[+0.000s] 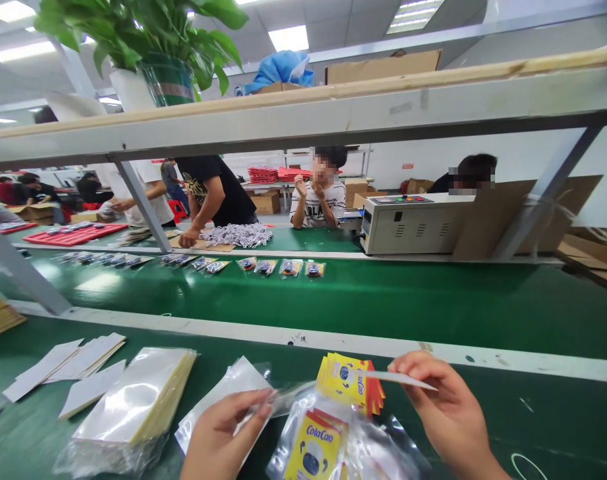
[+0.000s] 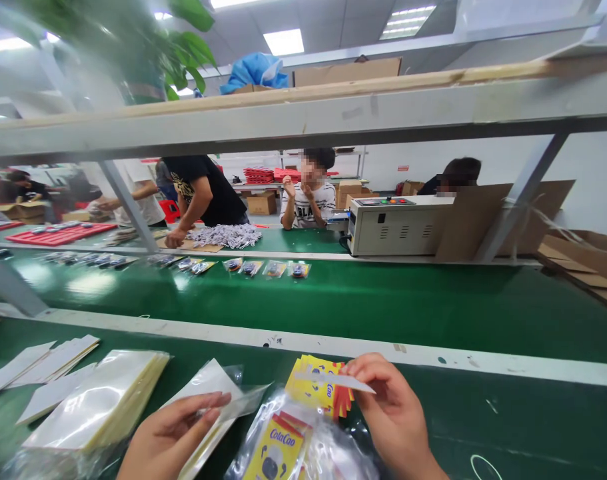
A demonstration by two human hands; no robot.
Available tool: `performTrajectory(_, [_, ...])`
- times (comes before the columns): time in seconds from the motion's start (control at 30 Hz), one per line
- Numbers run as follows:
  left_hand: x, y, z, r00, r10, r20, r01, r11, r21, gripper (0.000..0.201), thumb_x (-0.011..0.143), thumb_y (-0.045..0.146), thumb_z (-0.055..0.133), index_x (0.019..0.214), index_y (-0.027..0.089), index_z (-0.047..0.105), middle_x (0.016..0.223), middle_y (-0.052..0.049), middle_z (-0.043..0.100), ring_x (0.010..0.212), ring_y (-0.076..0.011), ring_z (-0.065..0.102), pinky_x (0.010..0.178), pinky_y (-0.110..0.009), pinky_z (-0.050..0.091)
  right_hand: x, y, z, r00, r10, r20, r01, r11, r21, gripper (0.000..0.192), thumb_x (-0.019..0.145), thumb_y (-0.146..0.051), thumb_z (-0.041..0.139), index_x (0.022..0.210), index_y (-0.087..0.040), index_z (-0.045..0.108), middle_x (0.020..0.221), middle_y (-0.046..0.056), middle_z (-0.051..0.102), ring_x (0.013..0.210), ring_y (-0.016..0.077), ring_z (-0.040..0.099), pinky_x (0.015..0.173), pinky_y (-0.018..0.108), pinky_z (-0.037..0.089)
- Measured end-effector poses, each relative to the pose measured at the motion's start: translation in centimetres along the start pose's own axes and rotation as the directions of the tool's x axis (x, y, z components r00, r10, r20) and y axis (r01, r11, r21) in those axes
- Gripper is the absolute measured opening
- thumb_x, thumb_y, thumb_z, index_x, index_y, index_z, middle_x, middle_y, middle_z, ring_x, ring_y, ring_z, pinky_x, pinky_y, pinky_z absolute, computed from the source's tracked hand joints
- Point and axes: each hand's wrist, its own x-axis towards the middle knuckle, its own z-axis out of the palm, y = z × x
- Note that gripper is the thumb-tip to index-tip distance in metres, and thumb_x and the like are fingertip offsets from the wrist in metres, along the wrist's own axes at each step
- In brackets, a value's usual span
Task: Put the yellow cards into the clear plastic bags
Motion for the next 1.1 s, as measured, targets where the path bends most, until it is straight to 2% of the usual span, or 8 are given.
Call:
performTrajectory(0.13, [-0.5, 0.0, 0.5, 0.995, 0.100, 0.022, -0.101, 0.993, 0.056, 0.011, 0.063, 0.040, 0.076, 0.070, 0.034, 0.082, 0.078, -0.005, 0.082, 0.075, -0.0293, 0.075, 0.075, -0.037, 0.061, -0.4, -2.7, 2.1, 0.977, -0.175, 0.122, 0.163, 0.981, 0.107, 0.014, 0.090, -0.019, 0.061, 0.099, -0.029, 0.060, 0.082, 0.004, 0.064, 0.077, 0.0188, 0.066, 0.065, 0.032, 0.060])
performTrajectory(0.4, [-1.1, 0.1, 0.6, 0.991, 0.130, 0.028, -0.131, 0.988, 0.076, 0.012, 0.064, 0.032, 0.075, 0.073, 0.037, 0.082, 0.080, -0.003, 0.082, 0.078, -0.0280, 0.075, 0.079, -0.036, 0.059, 0.4, -3.5, 3.0, 0.850, -0.341, 0.402, 0.421, 0.898, -0.130, 0.040, 0.082, 0.003, 0.047, 0.108, -0.026, 0.058, 0.091, 0.006, 0.066, 0.081, 0.0180, 0.067, 0.070, 0.029, 0.058])
performTrajectory(0.57, [-1.1, 0.3, 0.5, 0.987, 0.147, 0.062, -0.152, 0.984, 0.095, 0.013, 0.065, 0.032, 0.075, 0.075, 0.037, 0.082, 0.081, -0.003, 0.082, 0.079, -0.0281, 0.075, 0.079, -0.036, 0.060, 1.1, -4.6, 4.5, 0.737, -0.356, 0.575, 0.505, 0.855, -0.118, 0.039, 0.083, 0.001, 0.044, 0.110, -0.024, 0.057, 0.091, 0.006, 0.067, 0.081, 0.0169, 0.065, 0.072, 0.028, 0.056])
performTrajectory(0.7, [-1.3, -0.2, 0.8, 0.979, 0.167, 0.116, -0.174, 0.983, 0.051, 0.013, 0.070, 0.033, 0.073, 0.080, 0.036, 0.082, 0.084, -0.003, 0.082, 0.079, -0.0259, 0.076, 0.076, -0.032, 0.060, 0.9, -5.2, 5.8, 0.657, -0.252, 0.711, 0.580, 0.771, -0.263, 0.033, 0.083, -0.031, 0.064, 0.116, -0.026, 0.060, 0.118, 0.013, 0.064, 0.108, 0.0322, 0.060, 0.089, 0.049, 0.050])
performTrajectory(0.77, [-1.6, -0.7, 1.2, 0.979, 0.169, 0.113, -0.170, 0.985, 0.003, 0.013, 0.072, 0.036, 0.074, 0.083, 0.035, 0.081, 0.084, -0.003, 0.082, 0.079, -0.0240, 0.075, 0.074, -0.029, 0.060, 0.4, -5.0, 6.2, 0.638, -0.099, 0.763, 0.499, 0.808, -0.313, 0.042, 0.079, -0.040, 0.071, 0.117, -0.026, 0.062, 0.122, 0.014, 0.062, 0.111, 0.0337, 0.058, 0.090, 0.049, 0.050])
performTrajectory(0.9, [-1.9, -1.8, 1.6, 0.959, 0.214, 0.185, -0.212, 0.977, -0.028, 0.017, 0.074, 0.042, 0.074, 0.087, 0.033, 0.081, 0.082, -0.002, 0.082, 0.077, -0.0192, 0.075, 0.073, -0.024, 0.059, -0.5, -4.2, 6.2, 0.666, 0.214, 0.714, 0.110, 0.919, -0.378, 0.020, 0.082, -0.017, 0.066, 0.101, -0.022, 0.066, 0.099, 0.006, 0.068, 0.091, 0.0199, 0.065, 0.079, 0.031, 0.052])
performTrajectory(1.0, [-1.8, -2.0, 1.7, 0.947, 0.245, 0.209, -0.250, 0.968, -0.003, 0.020, 0.080, 0.045, 0.068, 0.089, 0.033, 0.080, 0.084, -0.002, 0.082, 0.078, -0.0174, 0.074, 0.075, -0.021, 0.057, -0.6, -3.9, 6.2, 0.687, 0.311, 0.657, -0.035, 0.917, -0.398, 0.016, 0.079, -0.017, 0.069, 0.094, -0.021, 0.068, 0.097, 0.006, 0.067, 0.091, 0.0200, 0.063, 0.081, 0.032, 0.050])
performTrajectory(1.1, [-1.9, -1.8, 1.8, 0.928, 0.280, 0.245, -0.295, 0.955, 0.026, 0.023, 0.083, 0.046, 0.064, 0.087, 0.031, 0.081, 0.077, -0.002, 0.081, 0.071, -0.0164, 0.073, 0.071, -0.021, 0.057, -0.5, -3.9, 6.2, 0.637, 0.314, 0.704, -0.037, 0.925, -0.379, 0.014, 0.081, -0.015, 0.067, 0.090, -0.024, 0.071, 0.098, 0.004, 0.067, 0.093, 0.0189, 0.063, 0.083, 0.031, 0.048])
